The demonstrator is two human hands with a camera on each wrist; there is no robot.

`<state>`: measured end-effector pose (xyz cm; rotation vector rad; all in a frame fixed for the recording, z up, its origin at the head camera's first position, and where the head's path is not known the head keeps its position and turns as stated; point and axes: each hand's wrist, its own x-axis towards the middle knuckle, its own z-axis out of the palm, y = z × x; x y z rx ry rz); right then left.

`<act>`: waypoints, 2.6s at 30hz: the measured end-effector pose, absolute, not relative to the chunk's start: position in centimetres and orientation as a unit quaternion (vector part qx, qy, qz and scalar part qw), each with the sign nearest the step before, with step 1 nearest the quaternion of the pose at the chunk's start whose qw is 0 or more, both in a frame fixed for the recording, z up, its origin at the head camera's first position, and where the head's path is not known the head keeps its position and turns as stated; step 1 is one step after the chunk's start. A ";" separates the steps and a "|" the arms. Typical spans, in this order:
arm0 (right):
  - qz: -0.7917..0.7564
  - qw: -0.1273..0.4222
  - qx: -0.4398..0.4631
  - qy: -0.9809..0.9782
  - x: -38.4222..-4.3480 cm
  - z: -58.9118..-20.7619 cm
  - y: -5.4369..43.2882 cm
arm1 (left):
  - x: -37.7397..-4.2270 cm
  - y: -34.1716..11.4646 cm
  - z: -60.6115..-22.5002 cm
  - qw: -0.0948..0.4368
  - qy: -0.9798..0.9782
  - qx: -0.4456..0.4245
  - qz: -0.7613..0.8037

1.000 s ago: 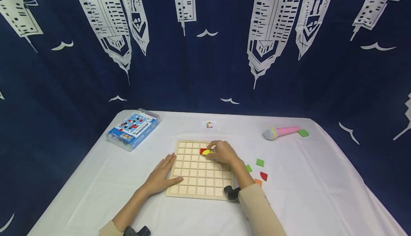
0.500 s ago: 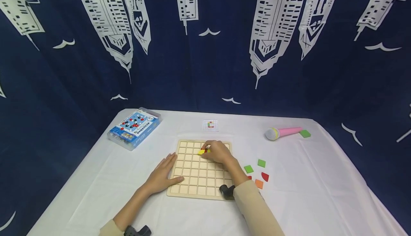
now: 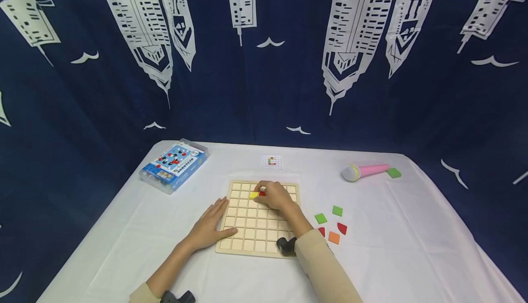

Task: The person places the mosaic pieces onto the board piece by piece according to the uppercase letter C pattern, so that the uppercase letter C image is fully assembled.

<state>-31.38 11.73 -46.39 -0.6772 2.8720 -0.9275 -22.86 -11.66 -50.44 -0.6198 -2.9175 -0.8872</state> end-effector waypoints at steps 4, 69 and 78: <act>-0.313 0.021 -0.228 0.922 -31.3 -46.4 11.8 | -22.9 -11.6 -50.4 0.013 -0.938 -0.199 -0.284; -0.248 -0.088 -0.073 0.962 -25.2 -45.6 28.5 | -22.9 -11.4 -50.6 0.018 -0.939 -0.193 -0.284; -0.278 -0.106 -0.108 0.949 -26.0 -45.5 20.8 | -22.9 -11.6 -50.7 0.024 -0.937 -0.195 -0.289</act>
